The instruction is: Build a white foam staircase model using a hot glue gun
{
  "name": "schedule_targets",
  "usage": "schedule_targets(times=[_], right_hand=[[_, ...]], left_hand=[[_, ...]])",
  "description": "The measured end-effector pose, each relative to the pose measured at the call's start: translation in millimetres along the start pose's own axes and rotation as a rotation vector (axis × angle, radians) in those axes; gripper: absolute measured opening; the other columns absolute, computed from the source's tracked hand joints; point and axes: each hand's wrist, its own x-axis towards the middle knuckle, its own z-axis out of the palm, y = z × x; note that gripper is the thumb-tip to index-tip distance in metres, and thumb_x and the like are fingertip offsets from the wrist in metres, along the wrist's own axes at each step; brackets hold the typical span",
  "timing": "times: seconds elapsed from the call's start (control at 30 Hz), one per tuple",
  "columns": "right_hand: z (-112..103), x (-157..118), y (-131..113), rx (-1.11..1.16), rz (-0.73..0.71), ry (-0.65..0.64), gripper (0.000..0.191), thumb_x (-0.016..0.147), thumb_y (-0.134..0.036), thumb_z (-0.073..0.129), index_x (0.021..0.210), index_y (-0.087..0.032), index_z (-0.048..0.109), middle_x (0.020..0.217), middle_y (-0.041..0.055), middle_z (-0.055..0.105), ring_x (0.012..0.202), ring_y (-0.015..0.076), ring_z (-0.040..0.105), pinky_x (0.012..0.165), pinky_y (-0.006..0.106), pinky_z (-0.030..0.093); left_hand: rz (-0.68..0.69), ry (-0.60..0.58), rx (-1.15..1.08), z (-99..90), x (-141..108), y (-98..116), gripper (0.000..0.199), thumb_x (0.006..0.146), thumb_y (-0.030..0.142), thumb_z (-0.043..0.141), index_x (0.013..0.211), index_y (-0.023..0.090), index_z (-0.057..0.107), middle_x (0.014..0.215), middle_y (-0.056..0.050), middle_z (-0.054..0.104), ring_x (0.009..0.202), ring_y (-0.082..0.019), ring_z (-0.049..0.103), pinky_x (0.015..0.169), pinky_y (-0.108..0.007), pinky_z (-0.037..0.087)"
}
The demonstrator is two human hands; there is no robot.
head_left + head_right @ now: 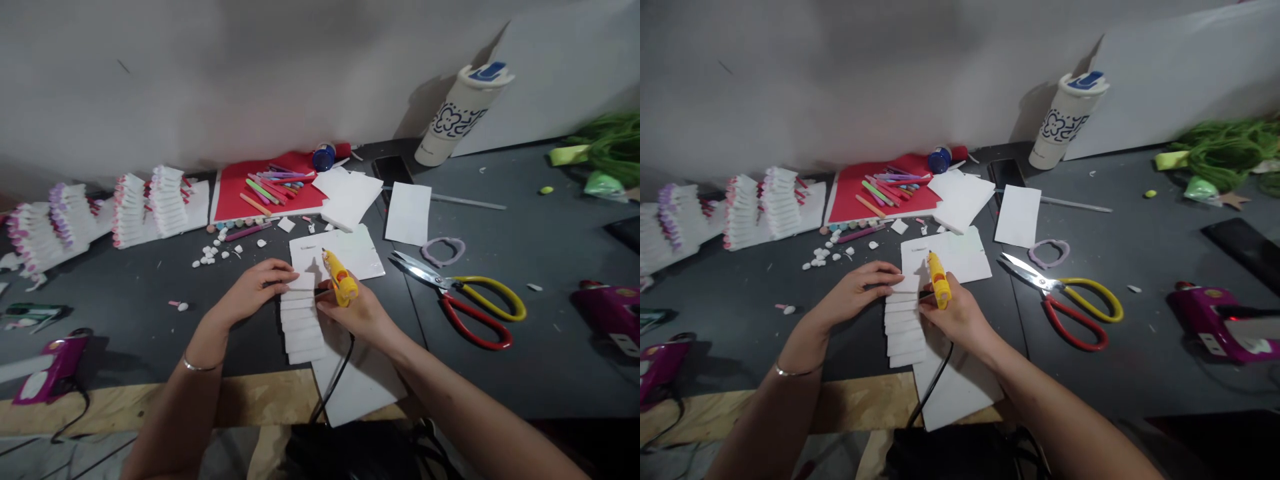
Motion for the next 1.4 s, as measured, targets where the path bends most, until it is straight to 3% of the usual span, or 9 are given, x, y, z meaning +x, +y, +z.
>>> schedule_targets(times=[0.23, 1.0, 1.4], right_hand=[[7.1, -1.0, -10.7, 0.139, 0.070, -0.100, 0.031, 0.068, -0.020, 0.069, 0.094, -0.025, 0.052, 0.075, -0.0028, 0.068, 0.057, 0.0157, 0.064, 0.052, 0.029, 0.052], [7.2, 1.1, -7.7, 0.109, 0.070, -0.070, 0.035, 0.066, -0.020, 0.069, 0.096, -0.023, 0.052, 0.079, 0.0002, 0.066, 0.066, 0.0177, 0.065, 0.053, 0.028, 0.048], [7.6, 0.3, -6.1, 0.152, 0.043, -0.081, 0.034, 0.067, -0.019, 0.069, 0.096, -0.023, 0.052, 0.084, 0.0007, 0.066, 0.071, 0.0184, 0.067, 0.060, 0.031, 0.052]], left_hand=[[0.020, 0.012, 0.009, -1.7, -3.7, 0.7, 0.026, 0.092, 0.031, 0.056, 0.110, 0.027, 0.074, 0.118, -0.004, 0.064, 0.108, -0.020, 0.060, 0.100, -0.037, 0.048], [0.068, 0.023, 0.029, 2.0, -3.4, -0.6, 0.025, 0.094, 0.027, 0.054, 0.109, 0.026, 0.074, 0.121, -0.005, 0.064, 0.110, -0.020, 0.060, 0.101, -0.038, 0.048], [0.076, 0.021, 0.053, 2.7, -2.3, -1.3, 0.027, 0.095, 0.026, 0.053, 0.112, 0.027, 0.073, 0.123, -0.005, 0.063, 0.112, -0.020, 0.059, 0.102, -0.037, 0.047]])
